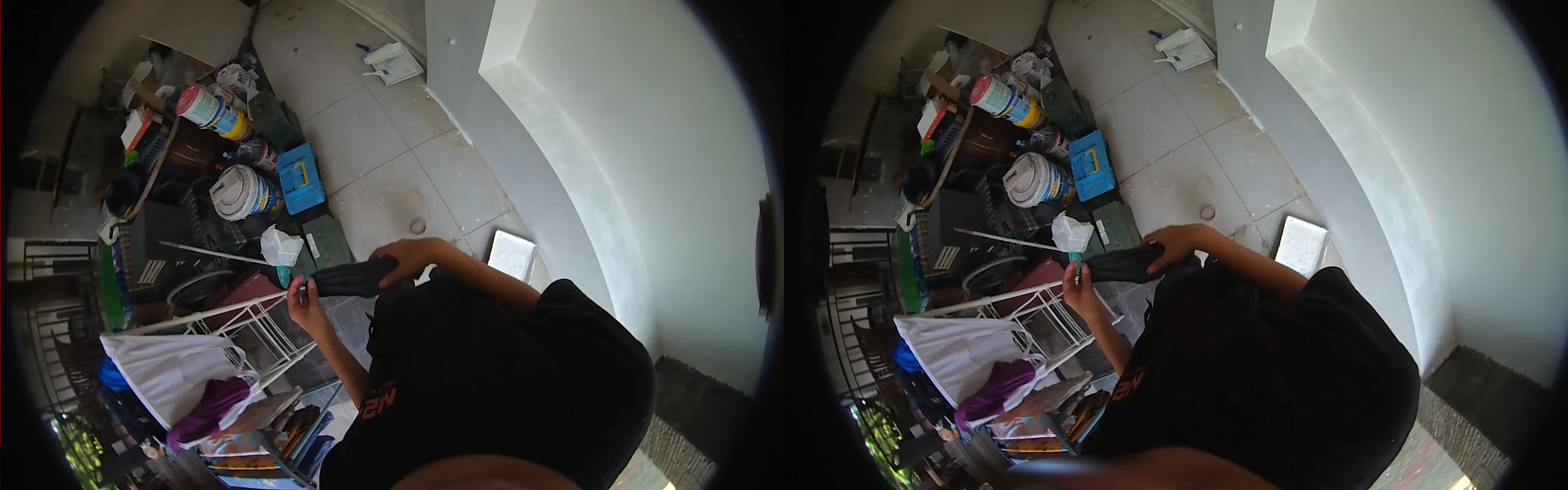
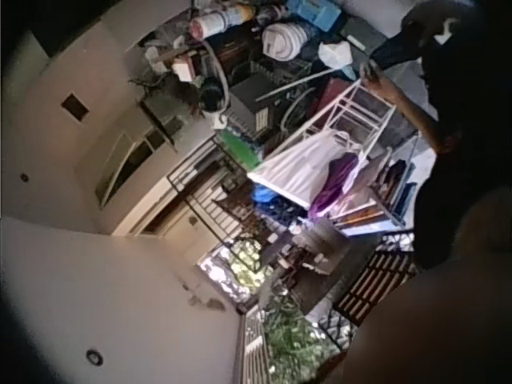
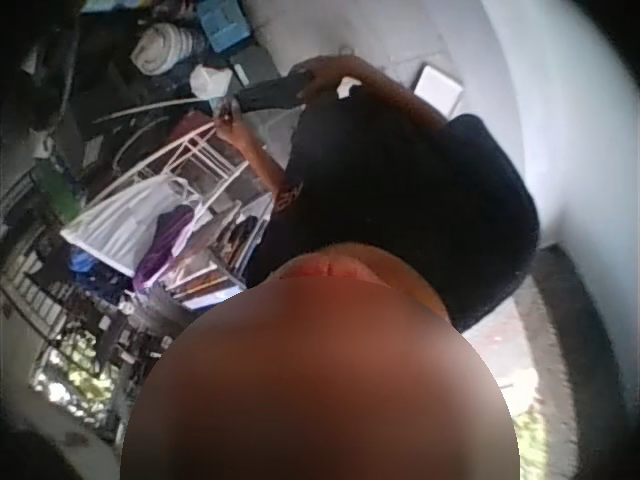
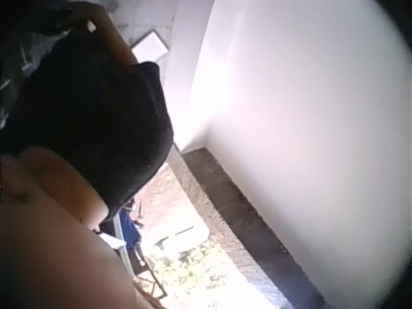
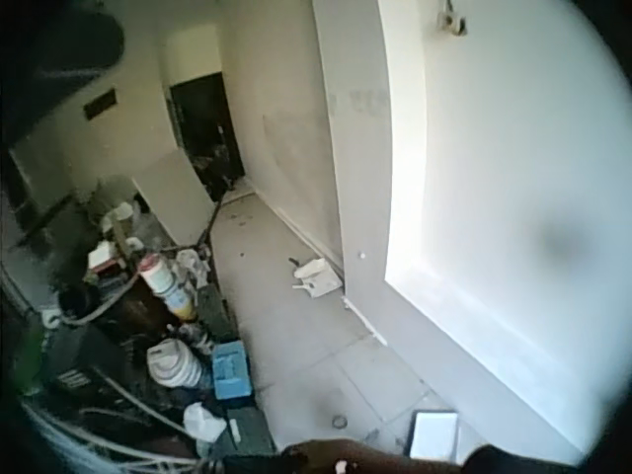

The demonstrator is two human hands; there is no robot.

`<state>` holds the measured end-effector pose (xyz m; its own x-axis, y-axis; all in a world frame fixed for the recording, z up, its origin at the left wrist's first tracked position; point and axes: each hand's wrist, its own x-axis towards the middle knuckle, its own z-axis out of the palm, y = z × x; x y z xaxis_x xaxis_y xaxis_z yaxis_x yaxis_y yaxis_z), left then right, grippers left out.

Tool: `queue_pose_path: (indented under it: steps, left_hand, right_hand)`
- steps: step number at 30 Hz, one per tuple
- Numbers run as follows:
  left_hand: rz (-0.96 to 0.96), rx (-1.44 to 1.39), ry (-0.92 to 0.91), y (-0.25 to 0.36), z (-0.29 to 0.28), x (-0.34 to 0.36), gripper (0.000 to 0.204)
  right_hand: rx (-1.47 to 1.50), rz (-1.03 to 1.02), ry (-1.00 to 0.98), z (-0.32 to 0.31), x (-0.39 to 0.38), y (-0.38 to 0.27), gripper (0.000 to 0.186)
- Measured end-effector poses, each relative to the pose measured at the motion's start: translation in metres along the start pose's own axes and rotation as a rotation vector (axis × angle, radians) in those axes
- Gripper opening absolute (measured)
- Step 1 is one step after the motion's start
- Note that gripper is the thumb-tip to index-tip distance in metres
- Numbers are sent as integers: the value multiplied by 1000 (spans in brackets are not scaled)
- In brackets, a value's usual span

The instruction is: The person is painting the ceiling of a porch or outdoor room using a paint roller.

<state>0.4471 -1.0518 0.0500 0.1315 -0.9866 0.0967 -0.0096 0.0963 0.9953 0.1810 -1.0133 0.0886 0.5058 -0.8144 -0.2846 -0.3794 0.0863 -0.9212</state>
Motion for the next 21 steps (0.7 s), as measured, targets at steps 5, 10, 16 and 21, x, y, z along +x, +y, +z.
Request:
queue_pose_path:
  steps: [5, 10, 16, 21]
  left_hand:
    - [-62, -98, -45, -14, 12, 126, 28]
    - [95, 89, -193, 10, 79, 214, 24]
    - [260, 47, -373, 8, 179, 292, 21]
    - [78, 33, -704, -8, 234, 359, 35]
  right_hand:
    - [164, 26, 482, -42, 59, -19, 40]
    - [194, 269, 553, -86, 98, -27, 45]
    - [179, 326, 428, -146, 156, -5, 54]
    - [275, 92, 906, -234, 215, 1, 46]
